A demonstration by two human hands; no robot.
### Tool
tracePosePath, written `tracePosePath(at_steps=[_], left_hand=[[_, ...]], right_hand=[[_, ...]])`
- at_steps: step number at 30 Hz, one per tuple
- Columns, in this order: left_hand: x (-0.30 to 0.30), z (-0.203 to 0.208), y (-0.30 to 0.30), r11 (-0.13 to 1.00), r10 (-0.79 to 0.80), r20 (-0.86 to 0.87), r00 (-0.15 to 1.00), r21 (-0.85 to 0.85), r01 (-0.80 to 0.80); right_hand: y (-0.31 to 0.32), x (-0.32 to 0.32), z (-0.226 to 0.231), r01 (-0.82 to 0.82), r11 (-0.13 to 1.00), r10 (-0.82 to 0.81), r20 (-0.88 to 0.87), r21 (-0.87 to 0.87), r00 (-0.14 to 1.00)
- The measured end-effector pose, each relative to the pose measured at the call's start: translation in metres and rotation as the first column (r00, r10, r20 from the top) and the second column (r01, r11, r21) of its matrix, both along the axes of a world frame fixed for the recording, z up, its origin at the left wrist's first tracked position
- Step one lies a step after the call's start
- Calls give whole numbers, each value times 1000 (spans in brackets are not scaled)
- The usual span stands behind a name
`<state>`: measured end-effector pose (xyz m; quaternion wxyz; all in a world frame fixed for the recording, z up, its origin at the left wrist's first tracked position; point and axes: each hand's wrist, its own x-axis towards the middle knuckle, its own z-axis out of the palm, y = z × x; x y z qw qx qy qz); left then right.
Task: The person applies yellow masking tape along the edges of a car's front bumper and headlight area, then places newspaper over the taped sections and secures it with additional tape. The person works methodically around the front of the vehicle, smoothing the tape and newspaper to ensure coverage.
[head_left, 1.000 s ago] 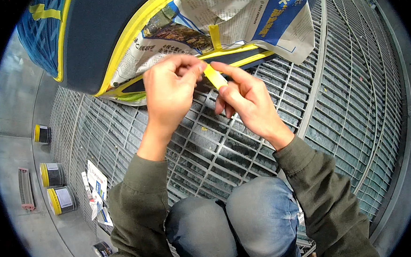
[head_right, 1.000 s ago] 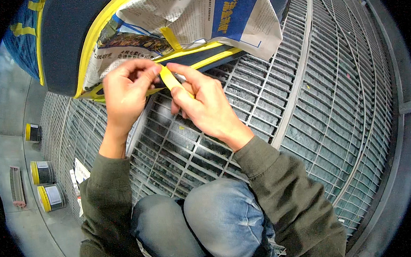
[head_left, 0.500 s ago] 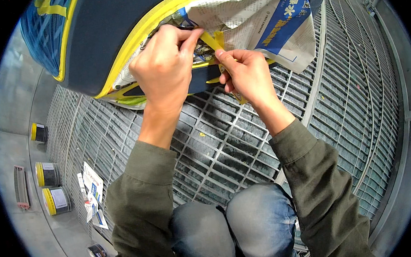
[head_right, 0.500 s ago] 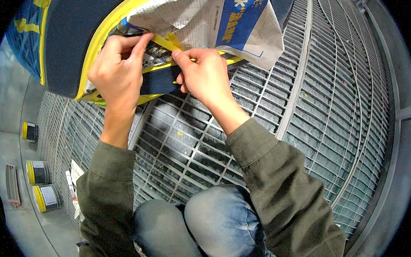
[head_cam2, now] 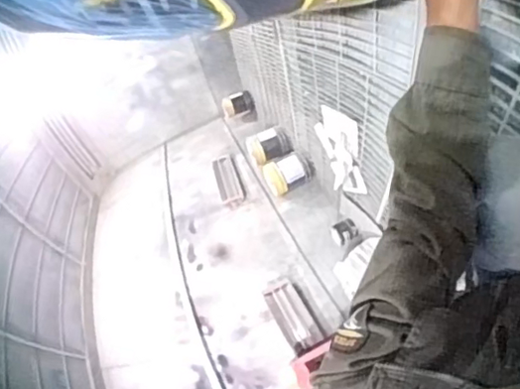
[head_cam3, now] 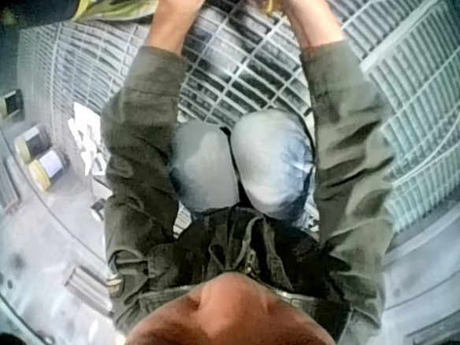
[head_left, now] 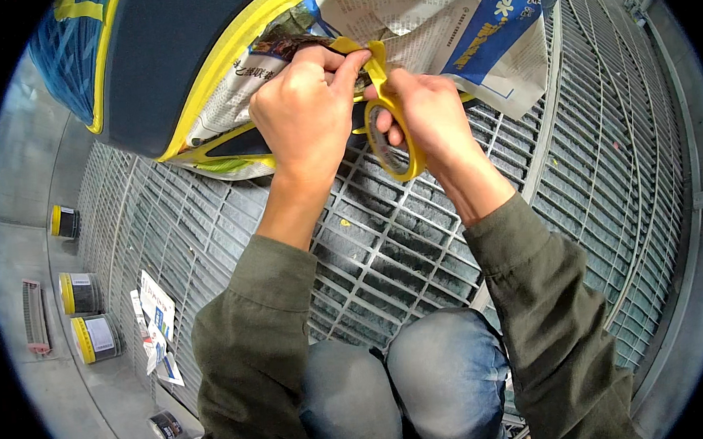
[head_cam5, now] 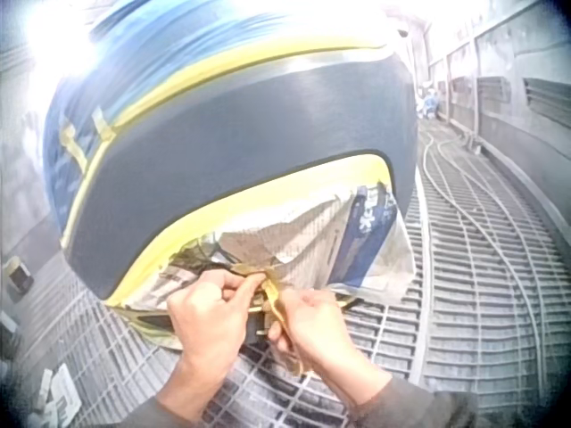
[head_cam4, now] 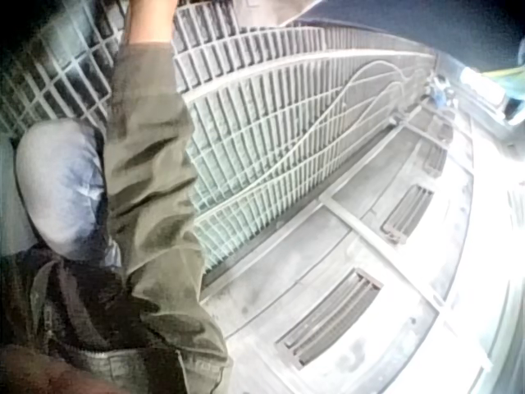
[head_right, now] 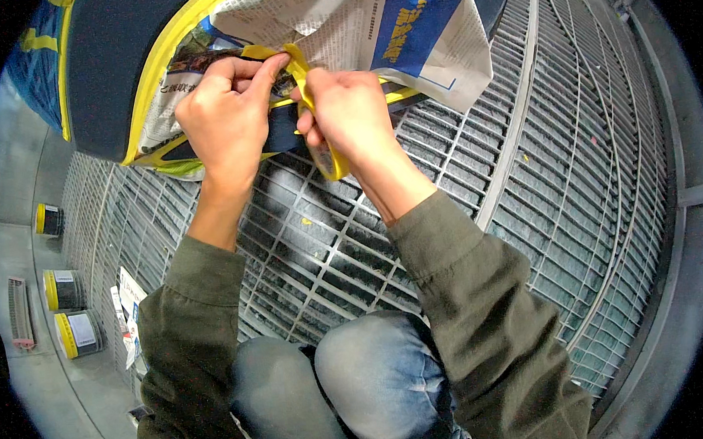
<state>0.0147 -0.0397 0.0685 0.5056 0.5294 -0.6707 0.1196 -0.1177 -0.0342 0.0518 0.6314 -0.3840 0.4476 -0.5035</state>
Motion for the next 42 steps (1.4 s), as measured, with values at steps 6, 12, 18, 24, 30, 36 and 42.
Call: tracePosePath(at_steps=[6, 12, 18, 24, 30, 36, 42], left_hand=[[-1, -10, -3, 999, -45, -3, 999, -31, 45], [-4, -21, -3, 997, 63, 315, 947, -56, -48], [5, -35, 15, 885, -181, 221, 958, 462, 61], [15, -60, 37, 329, -155, -758, 633, 565, 757], [32, -42, 30, 537, -133, -657, 742, 581, 612], [17, -39, 22, 795, -10, -560, 829, 498, 346], [3, -46, 18, 904, 18, -529, 848, 372, 213]], right_hand=[[27, -17, -60, 45, 939, -121, 204, 342, 971], [58, -25, -71, -1, 968, -46, 179, 252, 983], [60, -46, -59, -145, 989, 142, -123, -9, 982], [55, -41, -51, -303, 925, 126, -568, -230, 814], [45, -48, -33, -477, 843, 256, -592, -251, 764], [12, -64, -21, -374, 832, -303, -901, -409, 311], [1, -47, -21, -222, 825, -470, -850, -519, 239]])
